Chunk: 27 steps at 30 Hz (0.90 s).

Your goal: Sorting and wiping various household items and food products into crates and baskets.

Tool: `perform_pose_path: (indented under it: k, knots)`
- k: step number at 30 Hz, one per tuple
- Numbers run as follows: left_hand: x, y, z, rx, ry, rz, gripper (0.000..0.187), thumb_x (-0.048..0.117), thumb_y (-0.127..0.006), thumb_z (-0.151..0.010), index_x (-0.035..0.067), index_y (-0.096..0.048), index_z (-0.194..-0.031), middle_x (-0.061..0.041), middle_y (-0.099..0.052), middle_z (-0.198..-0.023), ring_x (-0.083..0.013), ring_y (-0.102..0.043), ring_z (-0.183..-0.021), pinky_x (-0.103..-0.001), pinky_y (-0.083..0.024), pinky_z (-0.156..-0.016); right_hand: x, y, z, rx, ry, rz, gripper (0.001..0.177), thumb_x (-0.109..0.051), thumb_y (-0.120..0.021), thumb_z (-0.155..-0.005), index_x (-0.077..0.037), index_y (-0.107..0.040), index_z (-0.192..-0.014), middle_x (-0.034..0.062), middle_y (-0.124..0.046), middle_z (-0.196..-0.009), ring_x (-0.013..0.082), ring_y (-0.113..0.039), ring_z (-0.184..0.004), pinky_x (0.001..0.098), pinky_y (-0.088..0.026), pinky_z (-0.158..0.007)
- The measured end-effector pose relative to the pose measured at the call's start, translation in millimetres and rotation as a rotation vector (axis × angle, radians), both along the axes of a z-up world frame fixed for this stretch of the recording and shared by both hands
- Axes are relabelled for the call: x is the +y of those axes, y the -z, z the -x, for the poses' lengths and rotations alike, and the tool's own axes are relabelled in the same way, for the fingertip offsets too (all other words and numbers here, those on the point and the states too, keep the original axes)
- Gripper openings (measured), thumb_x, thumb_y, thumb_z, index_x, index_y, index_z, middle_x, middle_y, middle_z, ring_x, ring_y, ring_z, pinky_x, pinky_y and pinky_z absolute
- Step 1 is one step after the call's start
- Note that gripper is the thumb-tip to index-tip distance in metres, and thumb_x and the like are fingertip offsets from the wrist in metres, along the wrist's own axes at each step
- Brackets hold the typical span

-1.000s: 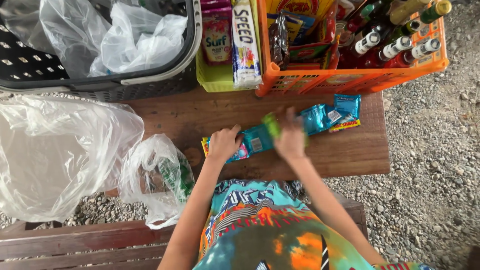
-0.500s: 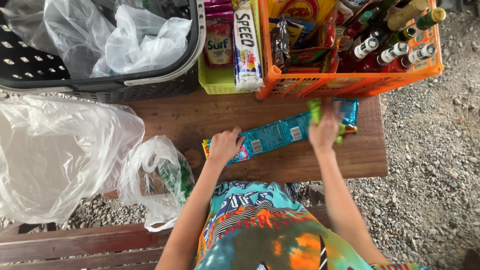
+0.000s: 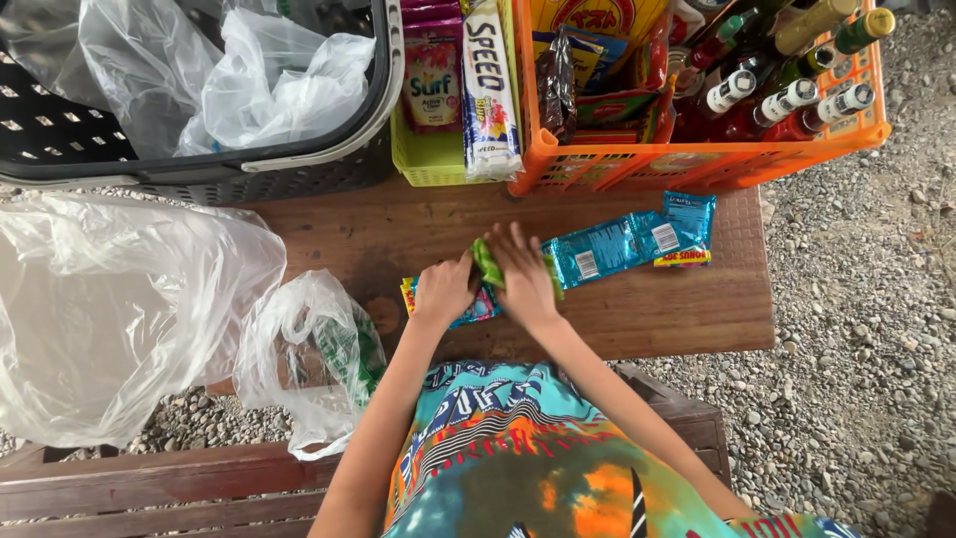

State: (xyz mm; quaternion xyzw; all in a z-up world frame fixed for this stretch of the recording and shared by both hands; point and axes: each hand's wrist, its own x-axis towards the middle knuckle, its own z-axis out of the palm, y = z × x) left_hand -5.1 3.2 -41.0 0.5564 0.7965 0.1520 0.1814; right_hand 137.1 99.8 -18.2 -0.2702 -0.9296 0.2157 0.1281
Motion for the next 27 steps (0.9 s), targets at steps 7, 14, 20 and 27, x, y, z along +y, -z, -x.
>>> perform_pose_path:
  k: [7, 14, 20, 27]
  knots:
    - [-2.8, -6.7, -1.6, -0.026, -0.031, -0.011, 0.035, 0.036, -0.064, -0.097, 0.007, -0.063, -0.118, -0.015, -0.072, -0.076, -0.0342, -0.073, -0.073, -0.045, -0.057, -0.061, 77.4, 15.7, -49.5, -0.099, 0.255, -0.242, 0.056, -0.004, -0.076, -0.09, -0.011, -0.058, -0.143, 0.0162, -0.049, -0.153, 0.0402, -0.038, -0.147, 0.0643, -0.036, -0.119]
    - [-2.4, -12.2, 0.1, -0.123, -0.097, -0.02, 0.038, 0.039, -0.067, -0.093, 0.007, -0.066, -0.112, -0.016, -0.073, -0.076, -0.0351, -0.072, -0.076, -0.047, -0.056, -0.067, 131.8, 24.7, -122.5, -0.099, 0.364, -0.361, 0.071, 0.001, -0.077, -0.081, -0.004, -0.053, -0.148, 0.0146, -0.053, -0.155, 0.0377, -0.036, -0.151, 0.0575, -0.032, -0.123]
    - [-8.9, -42.8, 12.7, -0.412, -0.116, 0.044, 0.035, 0.044, -0.069, -0.09, 0.011, -0.077, -0.095, -0.014, -0.075, -0.082, -0.0326, -0.072, -0.081, -0.046, -0.055, -0.077, 151.0, 37.0, -169.8, 0.009, 0.555, -0.276, 0.065, 0.004, -0.073, -0.086, 0.0, -0.053, -0.148, 0.016, -0.061, -0.146, 0.0366, -0.053, -0.14, 0.0492, -0.043, -0.12]
    - [-40.3, -63.4, 33.9, -1.002, 0.072, -0.13, 0.017, 0.018, -0.07, -0.095, 0.002, -0.071, -0.092, -0.009, -0.067, -0.086, -0.0166, -0.064, -0.079, -0.033, -0.053, -0.074, 122.8, -9.1, -160.8, -0.007, 0.531, -0.071, 0.058, -0.004, -0.072, -0.09, -0.005, -0.06, -0.146, 0.0223, -0.068, -0.126, 0.0385, -0.065, -0.118, 0.0465, -0.052, -0.103]
